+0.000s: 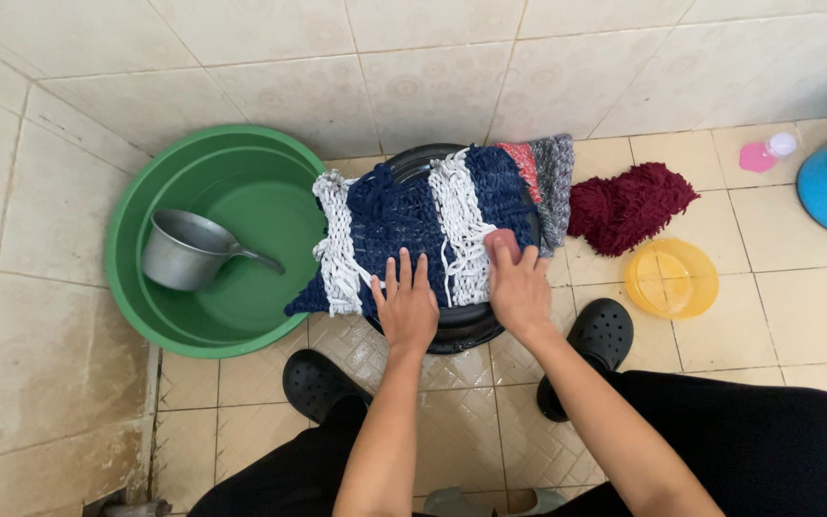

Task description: The person scrubs a blue and white knitted cloth with a pink bar of soap over a black bucket, then switches to a maroon shaggy cloth. They sprinkle a white powder onto the maroon cloth and pour water from a metal cup to wet it.

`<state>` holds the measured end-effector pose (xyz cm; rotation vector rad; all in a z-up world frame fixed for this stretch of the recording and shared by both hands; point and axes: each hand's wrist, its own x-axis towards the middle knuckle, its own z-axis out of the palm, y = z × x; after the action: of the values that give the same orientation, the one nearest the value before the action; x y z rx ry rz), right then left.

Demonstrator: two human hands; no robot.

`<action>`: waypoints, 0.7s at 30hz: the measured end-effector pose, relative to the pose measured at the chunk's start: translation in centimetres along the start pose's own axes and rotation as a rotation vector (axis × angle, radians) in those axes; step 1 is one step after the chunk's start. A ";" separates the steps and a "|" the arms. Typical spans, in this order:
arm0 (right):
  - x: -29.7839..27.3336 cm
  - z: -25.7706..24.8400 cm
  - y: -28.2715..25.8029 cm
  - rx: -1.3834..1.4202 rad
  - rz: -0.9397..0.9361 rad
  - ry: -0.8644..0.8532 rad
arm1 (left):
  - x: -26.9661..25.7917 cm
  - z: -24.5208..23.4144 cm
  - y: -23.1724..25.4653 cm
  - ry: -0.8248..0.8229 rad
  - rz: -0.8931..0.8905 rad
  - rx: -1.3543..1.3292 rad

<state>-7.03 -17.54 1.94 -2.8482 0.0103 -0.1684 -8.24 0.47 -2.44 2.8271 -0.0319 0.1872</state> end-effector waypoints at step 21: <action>-0.2 0.6 3.1 0.082 -0.020 0.042 | -0.1 0.2 0.2 0.027 -0.011 0.008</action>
<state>-7.11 -20.38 0.50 -2.7638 -0.0153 -0.2272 -8.30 0.25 -2.53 2.8315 -0.0105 0.2228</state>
